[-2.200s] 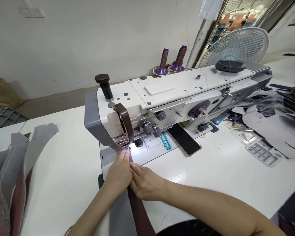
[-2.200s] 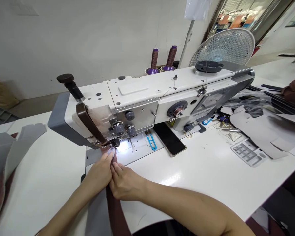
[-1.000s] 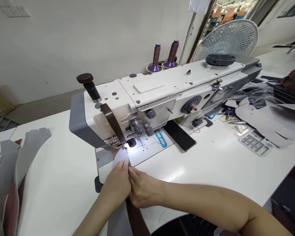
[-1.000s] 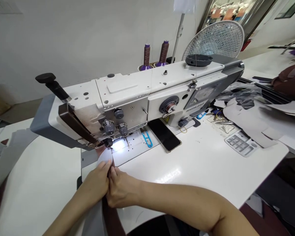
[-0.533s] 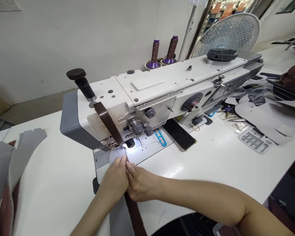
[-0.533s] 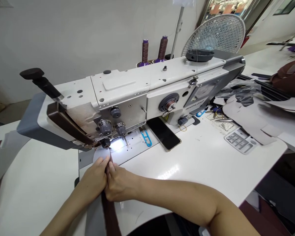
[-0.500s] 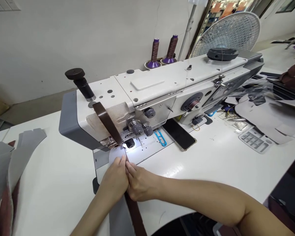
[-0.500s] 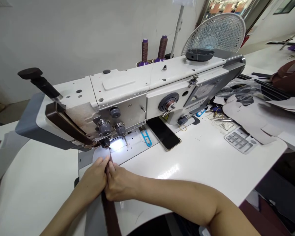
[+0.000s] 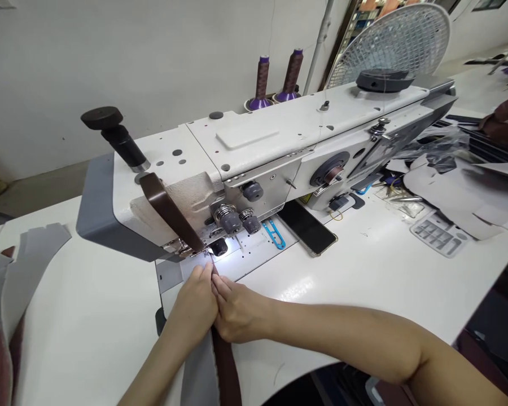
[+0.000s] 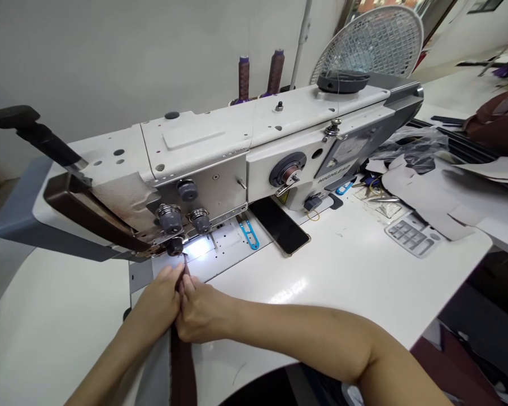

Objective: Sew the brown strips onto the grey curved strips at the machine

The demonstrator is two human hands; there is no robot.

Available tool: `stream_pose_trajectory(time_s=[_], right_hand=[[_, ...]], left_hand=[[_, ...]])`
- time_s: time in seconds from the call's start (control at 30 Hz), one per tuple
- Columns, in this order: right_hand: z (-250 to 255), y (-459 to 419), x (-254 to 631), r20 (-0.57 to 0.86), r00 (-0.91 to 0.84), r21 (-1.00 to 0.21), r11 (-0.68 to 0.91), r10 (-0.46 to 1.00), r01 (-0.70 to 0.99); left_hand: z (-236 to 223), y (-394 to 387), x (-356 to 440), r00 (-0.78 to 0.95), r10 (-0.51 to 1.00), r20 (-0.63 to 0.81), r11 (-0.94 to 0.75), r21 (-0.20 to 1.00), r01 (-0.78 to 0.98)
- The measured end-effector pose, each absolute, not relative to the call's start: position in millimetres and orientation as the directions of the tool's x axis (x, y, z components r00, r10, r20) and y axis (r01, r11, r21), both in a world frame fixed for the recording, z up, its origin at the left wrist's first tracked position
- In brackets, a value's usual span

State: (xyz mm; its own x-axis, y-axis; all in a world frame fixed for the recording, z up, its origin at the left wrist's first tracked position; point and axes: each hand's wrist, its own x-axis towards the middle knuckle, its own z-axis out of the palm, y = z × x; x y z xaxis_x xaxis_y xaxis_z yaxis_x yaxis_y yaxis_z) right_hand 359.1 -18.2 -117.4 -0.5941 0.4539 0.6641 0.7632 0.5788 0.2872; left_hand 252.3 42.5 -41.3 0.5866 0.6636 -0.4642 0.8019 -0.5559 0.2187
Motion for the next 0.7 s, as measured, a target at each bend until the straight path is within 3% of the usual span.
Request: stream_pose_trajectory(time_s=[0.5, 0.7], right_hand=[[-118, -14, 356, 0.671, -0.574, 0.227, 0.608, 0.469, 0.761], [-121, -12, 357, 0.659, -0.579, 0.241, 0.595, 0.48, 0.767]], left_hand=[[-55, 44, 245, 0.574, 0.737, -0.356, -0.508, 0.268, 0.819], [-47, 46, 252, 0.558, 0.729, -0.397, -0.498, 0.253, 0.83]])
